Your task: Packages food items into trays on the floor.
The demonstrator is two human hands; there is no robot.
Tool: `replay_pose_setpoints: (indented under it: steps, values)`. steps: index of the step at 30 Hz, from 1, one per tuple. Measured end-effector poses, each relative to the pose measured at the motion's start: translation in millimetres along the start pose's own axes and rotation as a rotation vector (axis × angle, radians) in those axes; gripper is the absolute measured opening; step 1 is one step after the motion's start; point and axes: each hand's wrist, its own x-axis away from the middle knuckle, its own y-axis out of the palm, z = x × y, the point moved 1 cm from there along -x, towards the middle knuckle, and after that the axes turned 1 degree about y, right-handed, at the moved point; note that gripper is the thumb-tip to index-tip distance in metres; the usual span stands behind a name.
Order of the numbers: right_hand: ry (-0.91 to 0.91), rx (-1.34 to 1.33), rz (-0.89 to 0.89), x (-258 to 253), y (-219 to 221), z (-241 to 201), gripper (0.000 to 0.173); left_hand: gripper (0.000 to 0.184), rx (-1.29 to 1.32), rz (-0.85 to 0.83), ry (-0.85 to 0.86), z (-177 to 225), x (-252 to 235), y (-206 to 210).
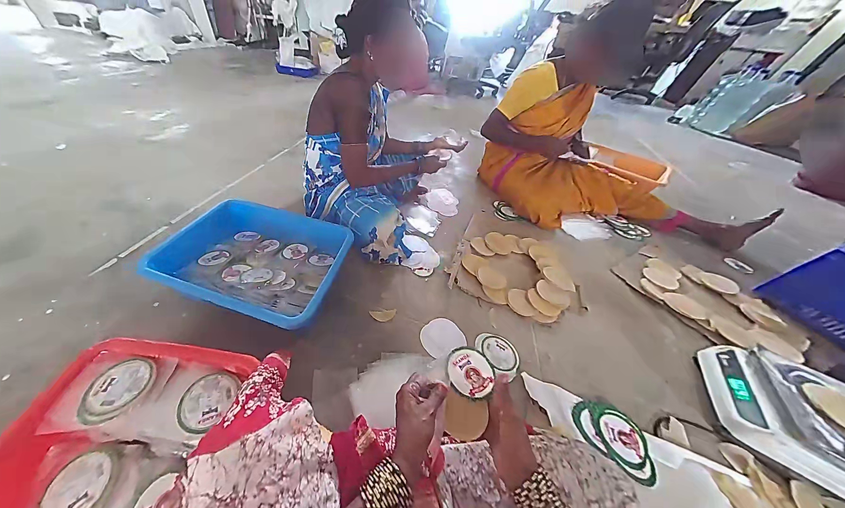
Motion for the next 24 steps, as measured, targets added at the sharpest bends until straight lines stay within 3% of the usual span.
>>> replay_pose_setpoints:
  steps: [5,9,12,16,20,24]
  values:
    - [-0.009,0.157,0.086,-10,-3,-4,0.029,0.012,0.058,-0.008,-0.002,6,5,1]
    - [-0.110,-0.012,0.139,-12,0,-18,0.016,0.017,0.479,0.130,-0.144,14,9,4]
    - [-0.177,-0.071,0.161,-13,5,-15,0.018,0.029,0.663,0.212,-0.284,11,7,0]
    - [-0.208,-0.007,0.052,-6,19,0,0.022,0.037,0.647,0.177,-0.369,9,11,6]
    - [-0.206,0.083,-0.093,-2,31,11,0.042,0.040,0.700,0.252,-0.396,4,12,7]
    - [-0.251,0.155,-0.122,-9,40,8,0.026,0.040,0.706,0.265,-0.404,10,10,2]
